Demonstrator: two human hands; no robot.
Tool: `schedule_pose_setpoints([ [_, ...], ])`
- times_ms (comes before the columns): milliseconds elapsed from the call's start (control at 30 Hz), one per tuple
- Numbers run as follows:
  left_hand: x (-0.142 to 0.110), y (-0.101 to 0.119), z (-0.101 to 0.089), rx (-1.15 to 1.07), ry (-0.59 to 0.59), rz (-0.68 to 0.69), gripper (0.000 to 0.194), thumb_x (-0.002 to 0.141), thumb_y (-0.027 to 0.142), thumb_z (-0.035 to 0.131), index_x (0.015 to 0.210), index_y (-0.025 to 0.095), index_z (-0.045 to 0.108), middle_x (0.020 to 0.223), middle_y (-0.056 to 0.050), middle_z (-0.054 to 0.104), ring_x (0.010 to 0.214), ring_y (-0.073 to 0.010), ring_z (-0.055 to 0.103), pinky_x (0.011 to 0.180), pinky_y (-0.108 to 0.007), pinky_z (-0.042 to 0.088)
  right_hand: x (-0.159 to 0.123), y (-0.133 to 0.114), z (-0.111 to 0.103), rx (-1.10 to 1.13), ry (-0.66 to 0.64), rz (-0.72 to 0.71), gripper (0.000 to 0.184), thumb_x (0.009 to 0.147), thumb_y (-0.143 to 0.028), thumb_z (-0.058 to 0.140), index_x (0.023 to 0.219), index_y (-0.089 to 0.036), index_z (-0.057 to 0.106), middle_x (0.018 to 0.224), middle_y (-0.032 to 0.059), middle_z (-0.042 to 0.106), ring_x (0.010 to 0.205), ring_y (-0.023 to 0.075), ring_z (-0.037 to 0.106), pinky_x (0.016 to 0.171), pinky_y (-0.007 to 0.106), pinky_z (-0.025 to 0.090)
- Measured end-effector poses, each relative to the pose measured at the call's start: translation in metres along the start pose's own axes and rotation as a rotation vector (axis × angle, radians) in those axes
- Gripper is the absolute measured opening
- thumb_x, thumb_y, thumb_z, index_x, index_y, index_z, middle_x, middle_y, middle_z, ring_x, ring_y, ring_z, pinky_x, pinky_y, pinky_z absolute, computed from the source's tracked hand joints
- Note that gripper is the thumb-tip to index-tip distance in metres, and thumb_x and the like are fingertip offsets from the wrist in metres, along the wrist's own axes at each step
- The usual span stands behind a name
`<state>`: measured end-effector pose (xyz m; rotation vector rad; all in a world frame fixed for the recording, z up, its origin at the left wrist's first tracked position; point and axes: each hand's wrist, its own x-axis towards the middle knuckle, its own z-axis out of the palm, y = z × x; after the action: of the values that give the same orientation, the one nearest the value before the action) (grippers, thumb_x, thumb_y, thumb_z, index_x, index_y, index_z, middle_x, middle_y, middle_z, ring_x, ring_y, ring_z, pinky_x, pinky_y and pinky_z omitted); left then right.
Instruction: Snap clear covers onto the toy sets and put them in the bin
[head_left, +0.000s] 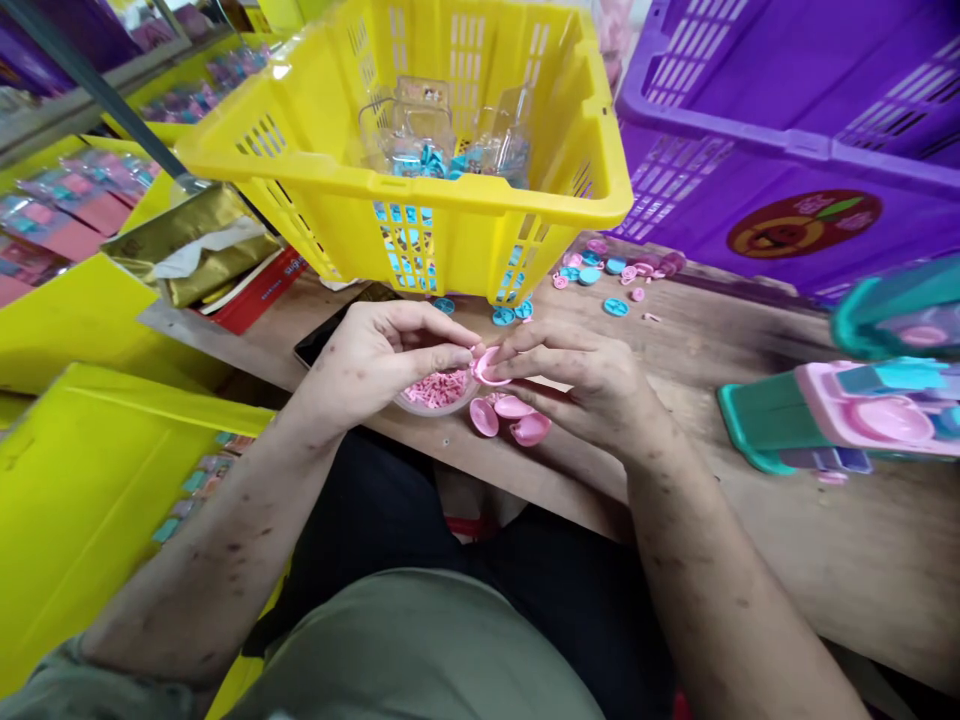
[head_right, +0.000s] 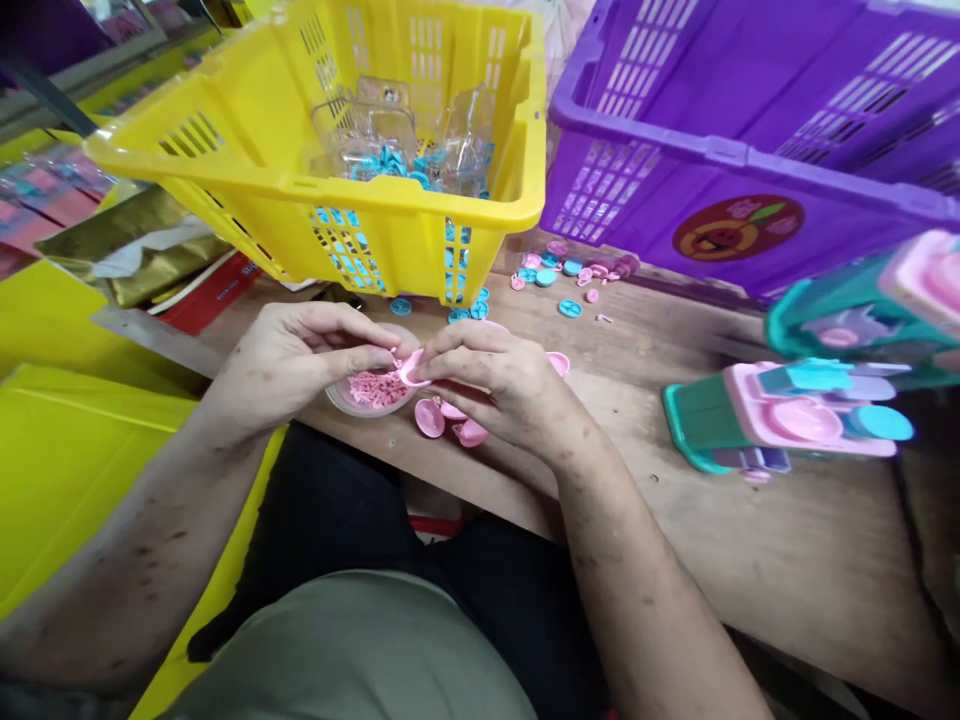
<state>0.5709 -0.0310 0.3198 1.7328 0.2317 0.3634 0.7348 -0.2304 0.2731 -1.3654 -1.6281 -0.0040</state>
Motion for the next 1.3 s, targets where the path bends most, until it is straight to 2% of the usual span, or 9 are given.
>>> schedule_pose_setpoints([
  [367,0.0,0.004,-0.001,0.055,-0.064,0.008,0.02,0.088,0.034,0.1,0.102,0.022,0.093,0.108,-0.007,0.09,0.1,-0.0257,0.087,0.096,-0.035,0.071,0.003,-0.005,-0.002,0.07,-0.006,-0.048,0.016,0.107,-0.018,0.079,0.121,-0.025,0.083,0.118,0.008,0.084,0.113,0.0218,0.083,0.1,0.035,0.068],
  [500,-0.003,0.008,0.0,0.088,-0.074,0.081,0.018,0.09,0.037,0.099,0.101,0.024,0.093,0.105,-0.005,0.09,0.099,-0.0243,0.086,0.093,-0.034,0.071,0.004,-0.009,-0.003,0.06,0.063,-0.018,0.01,0.107,-0.024,0.081,0.116,-0.026,0.085,0.113,0.0061,0.085,0.107,0.0214,0.084,0.095,0.034,0.07],
  [600,-0.005,0.012,0.0,0.109,-0.039,0.148,0.016,0.089,0.04,0.099,0.098,0.029,0.092,0.1,-0.003,0.089,0.096,-0.0236,0.085,0.09,-0.036,0.071,0.005,-0.013,-0.004,0.035,0.122,0.048,0.007,0.107,-0.034,0.082,0.11,-0.03,0.087,0.109,0.0051,0.085,0.103,0.0231,0.083,0.093,0.037,0.071],
  [733,-0.006,0.016,-0.001,0.119,-0.025,0.112,0.028,0.086,0.056,0.1,0.093,0.03,0.091,0.101,-0.005,0.088,0.097,-0.0282,0.085,0.092,-0.045,0.073,0.006,-0.016,-0.003,0.05,0.194,0.101,0.011,0.104,-0.042,0.085,0.104,-0.031,0.087,0.104,0.0056,0.083,0.099,0.0257,0.083,0.094,0.044,0.071],
  [800,-0.006,0.015,0.0,0.106,-0.031,0.093,0.032,0.084,0.06,0.1,0.093,0.03,0.091,0.1,-0.006,0.088,0.096,-0.0287,0.085,0.09,-0.045,0.074,0.007,-0.017,-0.002,0.054,0.226,0.115,0.013,0.103,-0.044,0.085,0.102,-0.031,0.087,0.104,0.0059,0.081,0.099,0.0263,0.082,0.094,0.046,0.071],
  [933,-0.008,0.007,0.011,-0.012,0.053,0.093,0.037,0.077,0.058,0.105,0.093,0.027,0.092,0.099,-0.006,0.088,0.094,-0.0277,0.086,0.089,-0.043,0.075,0.009,-0.019,0.0,0.084,0.314,0.098,0.008,0.102,-0.039,0.087,0.102,-0.031,0.085,0.106,0.006,0.08,0.102,0.0275,0.081,0.094,0.047,0.071],
  [1000,-0.009,0.003,0.017,-0.06,0.092,0.107,0.039,0.081,0.056,0.103,0.102,0.026,0.092,0.106,-0.007,0.088,0.099,-0.0274,0.086,0.093,-0.043,0.075,0.01,-0.02,-0.001,0.113,0.35,0.058,0.006,0.101,-0.034,0.089,0.103,-0.032,0.084,0.106,0.0053,0.08,0.1,0.0267,0.08,0.092,0.046,0.07],
  [1133,-0.009,0.006,0.022,0.004,0.074,0.214,0.038,0.091,0.047,0.098,0.123,0.029,0.09,0.121,-0.008,0.086,0.109,-0.0266,0.084,0.097,-0.04,0.073,0.011,-0.018,-0.003,0.096,0.374,0.029,0.009,0.1,-0.03,0.09,0.1,-0.03,0.081,0.102,0.0043,0.079,0.096,0.0239,0.079,0.087,0.042,0.07],
  [1300,-0.003,0.012,0.014,0.275,0.048,0.424,0.031,0.096,0.038,0.092,0.127,0.032,0.089,0.119,-0.007,0.087,0.111,-0.0253,0.081,0.104,-0.04,0.067,0.01,-0.016,-0.001,0.107,0.428,0.118,0.027,0.1,-0.05,0.088,0.091,-0.027,0.078,0.097,0.0064,0.078,0.092,0.0255,0.078,0.085,0.046,0.071],
])
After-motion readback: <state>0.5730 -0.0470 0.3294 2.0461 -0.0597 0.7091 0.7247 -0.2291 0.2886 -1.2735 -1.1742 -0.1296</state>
